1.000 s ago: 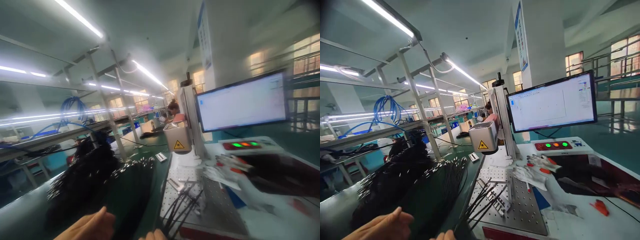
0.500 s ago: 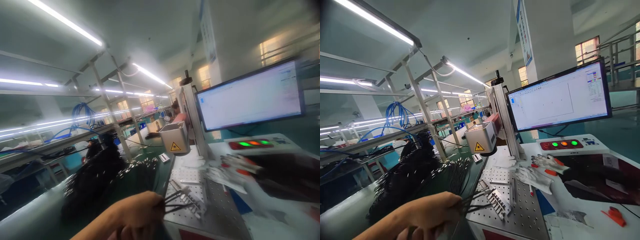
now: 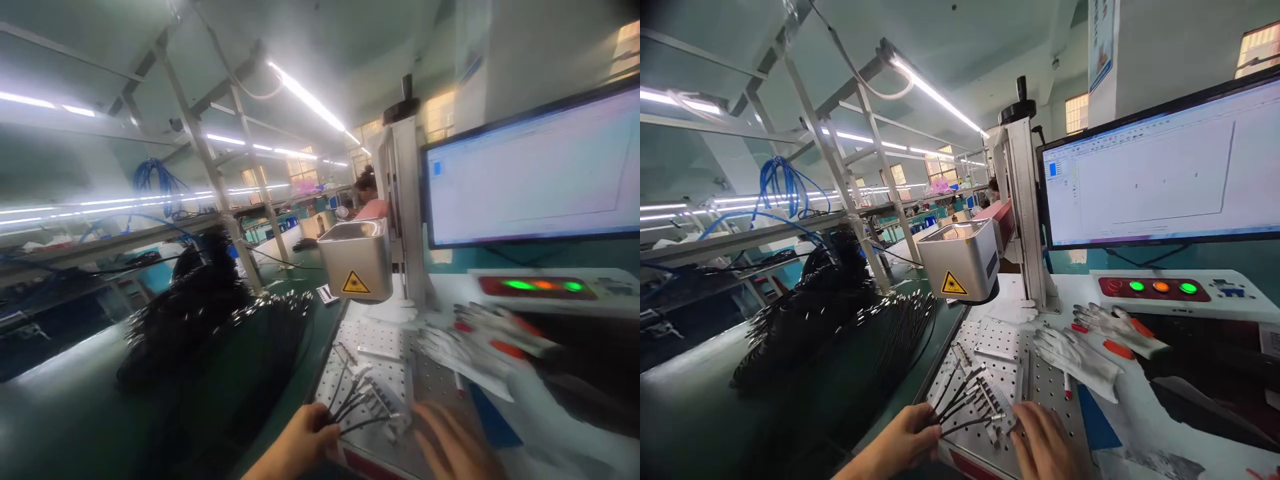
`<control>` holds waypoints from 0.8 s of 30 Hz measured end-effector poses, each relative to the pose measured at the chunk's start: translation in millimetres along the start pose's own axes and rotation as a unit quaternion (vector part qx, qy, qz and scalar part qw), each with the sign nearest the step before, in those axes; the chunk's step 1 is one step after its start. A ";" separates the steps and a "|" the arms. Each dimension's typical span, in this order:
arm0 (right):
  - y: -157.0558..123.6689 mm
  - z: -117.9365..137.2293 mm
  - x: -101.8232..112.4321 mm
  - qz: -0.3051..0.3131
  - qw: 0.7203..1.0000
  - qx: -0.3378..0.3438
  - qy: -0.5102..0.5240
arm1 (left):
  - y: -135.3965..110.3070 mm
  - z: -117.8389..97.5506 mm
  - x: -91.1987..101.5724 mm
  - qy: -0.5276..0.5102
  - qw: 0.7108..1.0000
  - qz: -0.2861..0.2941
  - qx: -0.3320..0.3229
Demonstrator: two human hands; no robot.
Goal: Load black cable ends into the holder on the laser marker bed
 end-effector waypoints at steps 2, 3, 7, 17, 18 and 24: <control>-5.9 -2.8 -9.5 0.020 0.999 0.023 -0.027 | 7.6 0.4 0.0 -0.037 0.999 -0.010 -0.001; -8.0 -0.6 -15.0 0.029 0.998 0.035 -0.041 | 12.1 0.7 1.2 -0.049 0.999 -0.021 -0.009; -15.5 9.8 -37.9 0.062 0.995 0.020 -0.077 | 25.9 2.8 2.8 -0.042 0.995 -0.076 -0.039; -33.3 15.8 -61.0 0.011 0.993 -0.003 -0.116 | -9.8 -11.9 -2.1 0.131 0.968 -0.215 -0.005; -33.3 16.5 -60.5 -0.001 0.992 0.010 -0.122 | -12.0 -12.2 -3.3 0.141 0.965 -0.222 -0.012; -28.6 22.1 -54.9 -0.019 0.991 0.053 -0.124 | -13.6 -7.7 -12.2 0.178 0.967 -0.184 -0.003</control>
Point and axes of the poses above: each hand's wrist, its own y-axis towards the middle knuckle, its own x-axis out of the back of the hand, z = x × y, the point moved 4 cm from there along y, towards the middle knuckle, and after that the axes turned 15 degrees about x, right-handed, at the moved point
